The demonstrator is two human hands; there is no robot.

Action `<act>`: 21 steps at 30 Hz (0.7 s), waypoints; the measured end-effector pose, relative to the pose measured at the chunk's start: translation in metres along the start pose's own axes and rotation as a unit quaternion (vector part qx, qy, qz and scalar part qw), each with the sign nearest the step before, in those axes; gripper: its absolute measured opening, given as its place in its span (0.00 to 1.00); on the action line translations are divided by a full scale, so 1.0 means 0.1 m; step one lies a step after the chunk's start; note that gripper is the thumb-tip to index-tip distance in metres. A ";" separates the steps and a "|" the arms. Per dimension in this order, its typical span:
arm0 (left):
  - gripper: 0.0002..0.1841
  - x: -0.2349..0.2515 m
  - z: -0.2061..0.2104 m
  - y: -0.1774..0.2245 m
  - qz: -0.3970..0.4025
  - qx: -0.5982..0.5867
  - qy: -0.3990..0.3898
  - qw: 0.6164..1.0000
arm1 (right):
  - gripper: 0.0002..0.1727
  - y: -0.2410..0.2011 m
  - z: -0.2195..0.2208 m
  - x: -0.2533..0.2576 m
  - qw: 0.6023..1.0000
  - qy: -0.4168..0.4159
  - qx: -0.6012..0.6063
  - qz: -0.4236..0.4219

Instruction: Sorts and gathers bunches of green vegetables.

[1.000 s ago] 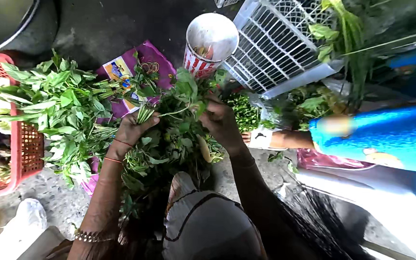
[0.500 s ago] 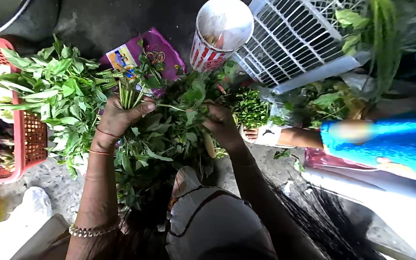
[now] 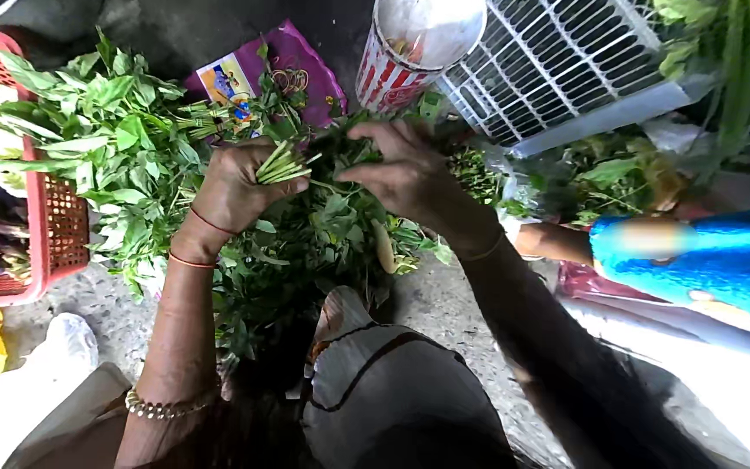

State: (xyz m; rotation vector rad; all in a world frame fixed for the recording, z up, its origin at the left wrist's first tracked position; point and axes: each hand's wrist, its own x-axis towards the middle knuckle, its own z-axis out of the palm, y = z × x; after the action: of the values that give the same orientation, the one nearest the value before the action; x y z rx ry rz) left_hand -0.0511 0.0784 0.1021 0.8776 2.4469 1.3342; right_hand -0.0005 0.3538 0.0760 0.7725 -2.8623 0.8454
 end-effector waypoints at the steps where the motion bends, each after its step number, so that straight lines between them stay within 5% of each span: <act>1: 0.12 0.00 -0.02 0.01 0.000 0.008 0.001 1.000 | 0.14 0.05 0.01 0.06 0.999 -0.044 -0.003 -0.013; 5: 0.14 -0.06 -0.09 0.02 -0.044 0.007 0.001 0.999 | 0.11 0.06 0.00 0.10 0.989 -0.141 0.022 -0.025; 13: 0.02 -0.04 0.20 -0.02 -0.136 -0.302 0.126 0.935 | 0.11 -0.07 0.27 -0.12 0.995 -0.016 0.097 -0.014; 21: 0.12 -0.03 0.65 0.01 -0.166 -0.175 0.188 0.952 | 0.11 -0.11 0.34 -0.28 0.984 0.016 -0.032 0.172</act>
State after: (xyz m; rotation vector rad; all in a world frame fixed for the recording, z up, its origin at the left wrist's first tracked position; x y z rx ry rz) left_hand -0.0186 0.1221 0.0663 0.1239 2.3500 1.8463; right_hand 0.0318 0.3405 0.0470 0.2541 -3.0228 0.7811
